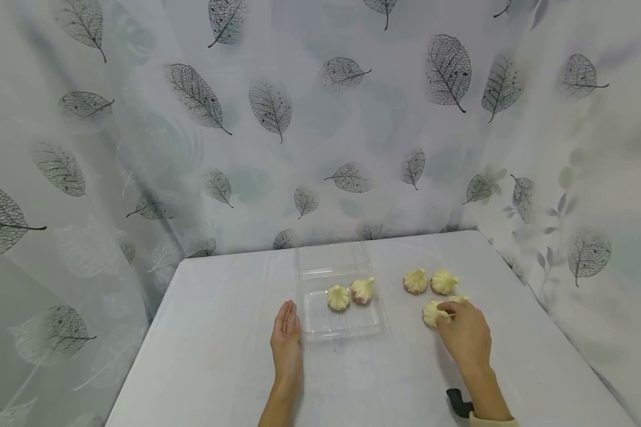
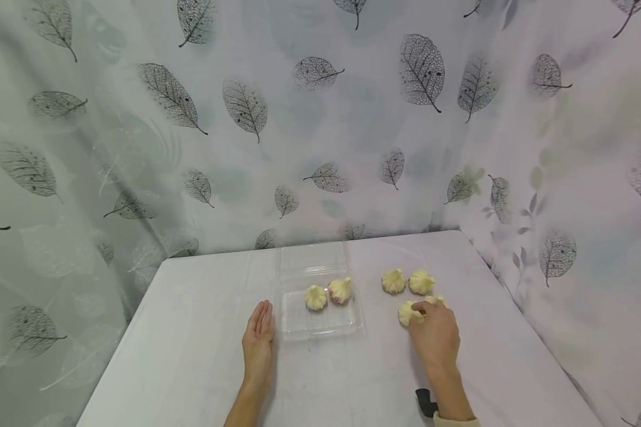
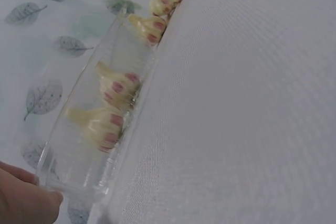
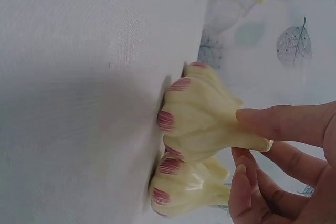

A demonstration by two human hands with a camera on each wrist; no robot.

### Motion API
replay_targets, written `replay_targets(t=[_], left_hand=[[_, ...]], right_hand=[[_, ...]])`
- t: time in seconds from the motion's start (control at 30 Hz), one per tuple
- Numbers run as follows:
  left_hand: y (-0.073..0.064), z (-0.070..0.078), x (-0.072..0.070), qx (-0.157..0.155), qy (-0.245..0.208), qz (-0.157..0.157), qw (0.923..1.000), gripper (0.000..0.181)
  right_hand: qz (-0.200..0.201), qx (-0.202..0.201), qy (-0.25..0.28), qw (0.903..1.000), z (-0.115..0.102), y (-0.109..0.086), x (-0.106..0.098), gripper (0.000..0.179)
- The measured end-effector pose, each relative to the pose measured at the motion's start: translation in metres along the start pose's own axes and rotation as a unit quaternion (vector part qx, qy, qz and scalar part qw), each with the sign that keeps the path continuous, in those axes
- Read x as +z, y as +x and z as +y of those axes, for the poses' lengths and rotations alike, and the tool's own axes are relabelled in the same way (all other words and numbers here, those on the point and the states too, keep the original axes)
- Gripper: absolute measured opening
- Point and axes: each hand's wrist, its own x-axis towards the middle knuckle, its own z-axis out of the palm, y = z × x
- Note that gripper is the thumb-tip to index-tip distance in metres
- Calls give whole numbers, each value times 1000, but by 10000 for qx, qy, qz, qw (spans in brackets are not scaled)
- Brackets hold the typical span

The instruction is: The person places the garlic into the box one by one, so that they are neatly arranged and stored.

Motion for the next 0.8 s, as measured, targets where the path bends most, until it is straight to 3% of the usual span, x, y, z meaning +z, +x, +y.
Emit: replay_targets(t=[0.4,0.8], left_hand=[[0,-2,-1,19,-64,22,10000,59],[0,-1,-1,14,51,-15,10000,59]], right_hand=[[305,-213,178,9991,0,1,1,17],[608,-749,318,9948,-15,7,-1,17]])
